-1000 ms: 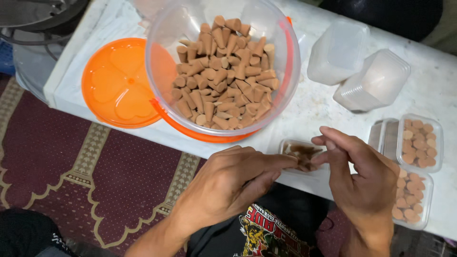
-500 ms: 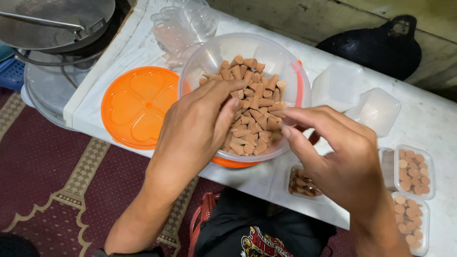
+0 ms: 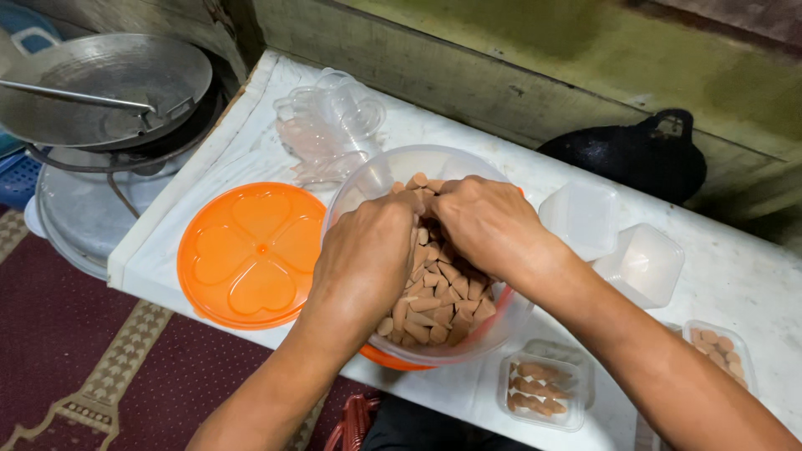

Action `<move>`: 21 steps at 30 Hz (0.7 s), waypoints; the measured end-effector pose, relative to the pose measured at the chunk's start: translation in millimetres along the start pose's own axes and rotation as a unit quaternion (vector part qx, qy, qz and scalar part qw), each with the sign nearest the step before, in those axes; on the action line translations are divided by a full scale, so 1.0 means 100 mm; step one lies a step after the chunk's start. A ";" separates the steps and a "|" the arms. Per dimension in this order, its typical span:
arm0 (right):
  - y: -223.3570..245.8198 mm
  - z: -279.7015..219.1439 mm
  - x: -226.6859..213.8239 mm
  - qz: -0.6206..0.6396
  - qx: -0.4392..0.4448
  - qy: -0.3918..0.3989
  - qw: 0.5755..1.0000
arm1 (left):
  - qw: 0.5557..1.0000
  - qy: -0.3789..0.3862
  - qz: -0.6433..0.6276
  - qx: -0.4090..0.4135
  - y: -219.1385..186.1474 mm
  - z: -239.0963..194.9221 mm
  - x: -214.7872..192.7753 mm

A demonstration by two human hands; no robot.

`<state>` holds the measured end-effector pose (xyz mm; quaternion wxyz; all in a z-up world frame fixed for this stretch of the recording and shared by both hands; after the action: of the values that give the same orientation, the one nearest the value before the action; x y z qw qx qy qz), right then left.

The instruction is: The person transfers small brown cone-shaped items from a large orange-rimmed container into smaller clear plastic containers. They arrange the cones upright in the smaller containers by hand.

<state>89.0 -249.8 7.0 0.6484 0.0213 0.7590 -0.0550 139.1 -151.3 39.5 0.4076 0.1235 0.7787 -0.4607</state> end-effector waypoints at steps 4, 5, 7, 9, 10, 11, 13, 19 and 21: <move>0.00 -0.01 0.03 -0.071 -0.017 -0.040 0.997 | 1.000 -0.010 -0.015 -0.006 0.06 0.02 0.04; 0.03 -0.03 -0.03 -0.057 -0.040 -0.068 0.995 | 0.999 -0.024 -0.020 0.010 0.09 0.04 0.04; 0.05 -0.12 -0.15 -0.043 -0.063 -0.095 0.993 | 0.999 -0.037 -0.025 0.026 0.10 0.04 0.02; 0.07 -0.28 -0.31 0.047 -0.076 -0.149 0.985 | 0.994 -0.082 -0.043 0.066 0.03 -0.02 -0.07; 0.10 -0.36 -0.40 0.048 -0.075 -0.148 0.985 | 0.994 -0.080 -0.043 0.066 0.05 -0.02 -0.04; 0.10 -0.45 -0.52 0.161 -0.079 -0.178 0.968 | 0.992 -0.094 -0.048 0.070 0.06 -0.01 -0.03; 0.08 -0.64 -0.63 0.275 -0.076 -0.207 0.936 | 0.990 -0.102 -0.052 0.077 0.05 -0.02 0.01; 0.05 -1.34 -0.55 0.447 0.005 -0.302 0.842 | 0.969 -0.196 -0.016 0.148 -0.28 -0.36 0.02; 0.09 -1.66 -0.55 0.396 0.005 -0.387 0.833 | 0.961 -0.172 -0.051 0.209 -0.52 -0.54 0.15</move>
<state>-64.1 -220.2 86.1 0.8553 0.3006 0.3723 0.1987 72.2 -138.4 73.0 0.4767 0.0847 0.5885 -0.6475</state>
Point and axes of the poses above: each hand's wrist, its own z-axis towards the middle knuckle, its own x-axis out of the palm, y = z × x, the point moved 8 cm from there along z, towards the middle knuckle, and after that the axes turned 8 degrees about -x, right-handed, at the moved point
